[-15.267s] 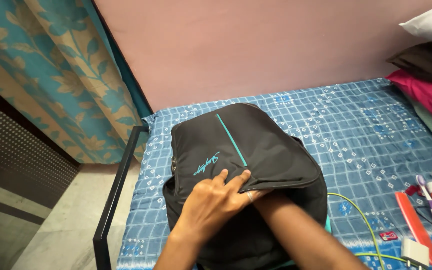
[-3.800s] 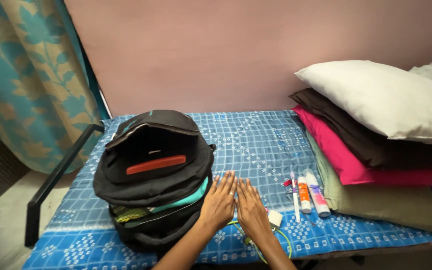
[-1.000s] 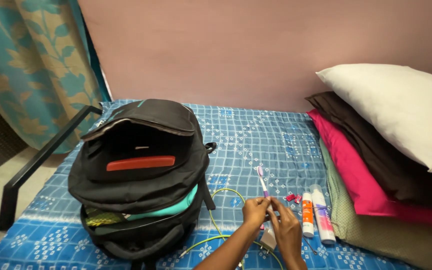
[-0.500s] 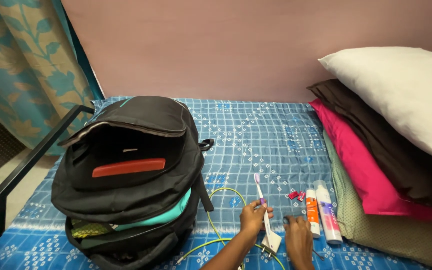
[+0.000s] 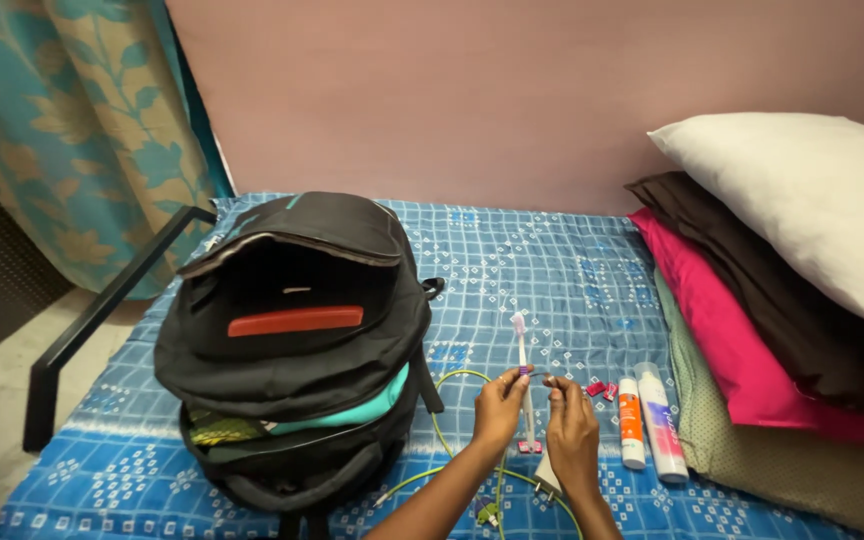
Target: Pack several items including clothes, a notebook, toiletries, and cables into a black backpack on a bed.
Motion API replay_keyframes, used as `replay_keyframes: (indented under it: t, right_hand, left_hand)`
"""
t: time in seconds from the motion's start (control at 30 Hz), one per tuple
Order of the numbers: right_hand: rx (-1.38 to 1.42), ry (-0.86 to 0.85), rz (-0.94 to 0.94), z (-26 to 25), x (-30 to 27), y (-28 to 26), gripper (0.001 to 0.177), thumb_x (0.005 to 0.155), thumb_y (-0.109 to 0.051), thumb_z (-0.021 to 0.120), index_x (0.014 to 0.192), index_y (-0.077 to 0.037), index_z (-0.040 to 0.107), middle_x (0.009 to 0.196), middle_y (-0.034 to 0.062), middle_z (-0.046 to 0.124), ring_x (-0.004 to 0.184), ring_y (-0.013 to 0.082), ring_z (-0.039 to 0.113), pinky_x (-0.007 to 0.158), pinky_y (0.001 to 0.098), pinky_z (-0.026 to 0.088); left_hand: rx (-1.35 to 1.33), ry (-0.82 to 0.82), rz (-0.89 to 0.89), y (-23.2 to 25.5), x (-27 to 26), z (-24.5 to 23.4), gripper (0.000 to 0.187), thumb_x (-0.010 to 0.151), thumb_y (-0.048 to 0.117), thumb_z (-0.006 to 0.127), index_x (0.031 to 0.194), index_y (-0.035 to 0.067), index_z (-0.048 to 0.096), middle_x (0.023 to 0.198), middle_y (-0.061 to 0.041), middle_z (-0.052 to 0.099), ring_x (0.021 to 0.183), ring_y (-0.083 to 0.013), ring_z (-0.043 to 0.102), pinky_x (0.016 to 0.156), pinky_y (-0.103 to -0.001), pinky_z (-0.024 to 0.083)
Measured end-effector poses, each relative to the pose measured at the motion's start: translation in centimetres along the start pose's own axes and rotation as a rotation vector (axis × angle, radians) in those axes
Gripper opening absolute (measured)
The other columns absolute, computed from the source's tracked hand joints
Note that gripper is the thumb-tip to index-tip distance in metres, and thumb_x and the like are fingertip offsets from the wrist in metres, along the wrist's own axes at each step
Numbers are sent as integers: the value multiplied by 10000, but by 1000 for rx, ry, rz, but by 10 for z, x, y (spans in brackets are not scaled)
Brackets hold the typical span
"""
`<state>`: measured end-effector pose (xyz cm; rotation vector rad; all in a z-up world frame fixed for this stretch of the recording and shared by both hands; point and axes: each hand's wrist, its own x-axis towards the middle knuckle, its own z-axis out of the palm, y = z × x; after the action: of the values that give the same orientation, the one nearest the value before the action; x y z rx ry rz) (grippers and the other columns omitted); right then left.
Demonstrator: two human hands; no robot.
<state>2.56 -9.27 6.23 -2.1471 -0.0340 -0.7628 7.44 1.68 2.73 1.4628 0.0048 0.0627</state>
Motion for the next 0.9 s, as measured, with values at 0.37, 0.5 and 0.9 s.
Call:
replay_keyframes:
  t: [0.37, 0.5, 0.9]
  right_hand:
    - [77, -56, 16, 1, 12, -60, 244, 1050, -161, 476, 1150, -30, 656, 1034, 130, 771, 852, 259, 772, 714, 401, 581]
    - [96, -71, -14, 1, 16, -74, 236, 1040, -148, 486, 1126, -31, 673, 991, 129, 754, 801, 237, 770, 683, 381, 591]
    - [119, -88, -20, 20, 16, -107, 229, 1001, -171, 569, 1084, -64, 754, 834, 95, 712, 616, 187, 678, 597, 349, 537]
  left_hand:
    - [110, 12, 172, 38, -1, -39, 344, 967, 284, 731, 1246, 90, 779, 919, -42, 773, 830, -52, 653, 718, -258, 504]
    - [-200, -179, 135, 56, -7, -52, 379, 1012, 321, 637, 1294, 79, 710, 953, 6, 795, 752, -48, 723, 698, -205, 585]
    - [32, -162, 104, 85, -20, -88, 475, 1098, 449, 497, 1225, 58, 736, 879, -10, 748, 648, -37, 648, 607, -176, 522]
